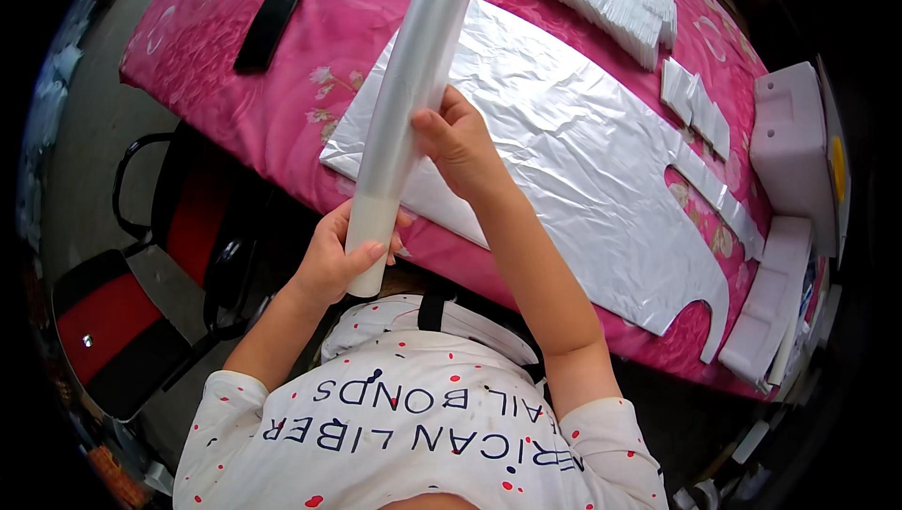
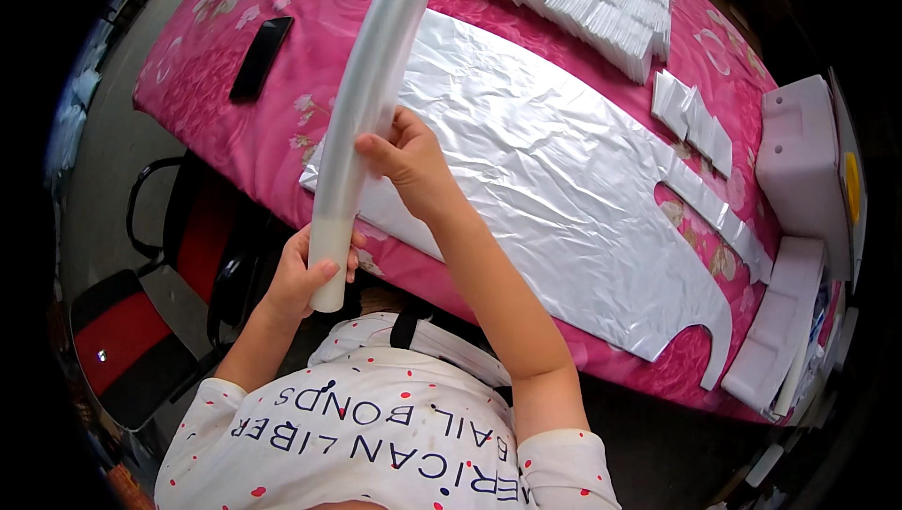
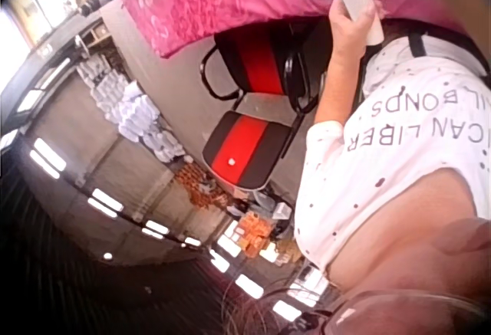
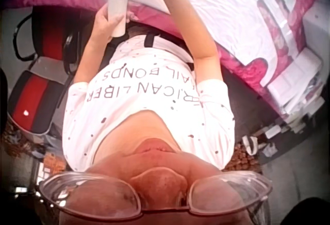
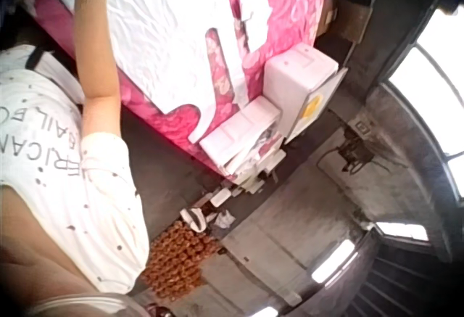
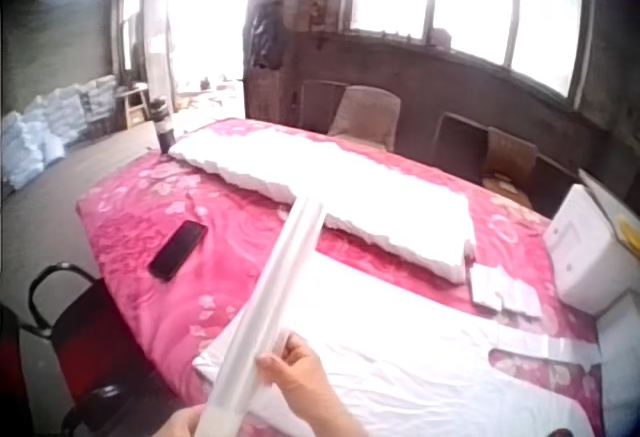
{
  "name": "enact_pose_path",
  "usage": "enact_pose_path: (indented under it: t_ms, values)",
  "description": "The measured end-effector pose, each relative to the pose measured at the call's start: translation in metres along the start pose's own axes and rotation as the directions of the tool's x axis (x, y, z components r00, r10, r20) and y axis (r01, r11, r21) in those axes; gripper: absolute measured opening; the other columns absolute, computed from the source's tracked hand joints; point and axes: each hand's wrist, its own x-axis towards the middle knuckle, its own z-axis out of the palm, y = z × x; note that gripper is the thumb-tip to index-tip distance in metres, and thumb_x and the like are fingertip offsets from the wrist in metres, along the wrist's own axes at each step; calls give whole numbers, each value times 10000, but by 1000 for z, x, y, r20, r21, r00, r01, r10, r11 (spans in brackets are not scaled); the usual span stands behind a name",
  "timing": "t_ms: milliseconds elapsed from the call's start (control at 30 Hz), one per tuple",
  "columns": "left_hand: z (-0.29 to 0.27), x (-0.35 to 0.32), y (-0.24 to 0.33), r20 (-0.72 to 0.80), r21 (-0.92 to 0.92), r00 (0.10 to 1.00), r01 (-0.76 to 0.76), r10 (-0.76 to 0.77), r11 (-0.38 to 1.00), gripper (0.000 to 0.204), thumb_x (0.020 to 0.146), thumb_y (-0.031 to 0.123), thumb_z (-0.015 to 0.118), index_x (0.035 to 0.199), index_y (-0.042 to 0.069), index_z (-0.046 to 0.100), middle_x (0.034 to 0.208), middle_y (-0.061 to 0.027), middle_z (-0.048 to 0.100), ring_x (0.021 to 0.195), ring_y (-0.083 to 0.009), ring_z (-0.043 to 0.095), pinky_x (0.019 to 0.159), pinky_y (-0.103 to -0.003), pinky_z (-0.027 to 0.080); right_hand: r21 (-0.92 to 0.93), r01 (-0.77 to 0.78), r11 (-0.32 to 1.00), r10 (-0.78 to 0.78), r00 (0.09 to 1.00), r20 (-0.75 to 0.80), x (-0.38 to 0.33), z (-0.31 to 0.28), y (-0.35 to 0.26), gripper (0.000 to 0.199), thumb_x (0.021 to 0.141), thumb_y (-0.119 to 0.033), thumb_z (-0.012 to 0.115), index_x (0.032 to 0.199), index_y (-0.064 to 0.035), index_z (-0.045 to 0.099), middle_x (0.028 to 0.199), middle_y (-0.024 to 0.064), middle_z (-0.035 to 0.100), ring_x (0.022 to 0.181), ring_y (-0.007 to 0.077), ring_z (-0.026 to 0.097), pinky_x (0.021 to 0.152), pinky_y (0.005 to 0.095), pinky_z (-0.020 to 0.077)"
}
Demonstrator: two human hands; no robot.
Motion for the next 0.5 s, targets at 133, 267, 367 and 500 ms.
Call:
enact_pose_path:
  t_ms: [133,267,367,500]
  values:
    - [3,3,-4,48,20,999,-4,3,1000,447,749,228,695,1091,-3,523,1015,-100,587,792,-118,579,696,-254,495,-86,-115,990,116,993,5,-26,-12,-24,606,702,-204,786,1193,-20,482,810,4,597,640,63,518,529,199,394]
    - [13,5,-7,68,-10,998,16,-16,1000,431,753,220,689,1089,4,528,1005,-92,587,789,-119,582,700,-259,496,-96,-114,989,110,993,-50,-42,-22,-21,578,675,-161,801,1155,0,522,772,5,611,637,54,515,520,183,376]
    - [20,5,-7,121,3,991,64,-64,998,464,741,236,698,1102,3,522,1003,-95,588,788,-116,581,695,-260,497,-52,-120,991,120,993,0,-51,-27,-23,516,679,-163,798,1106,13,569,830,19,630,691,61,547,576,186,410]
    - [26,6,-8,257,-122,957,171,-135,978,564,704,293,721,1130,-6,506,983,-102,577,767,-125,572,662,-259,500,9,-84,996,82,992,94,-63,-28,-31,431,679,-198,803,1007,6,613,910,57,646,818,123,612,727,249,480]
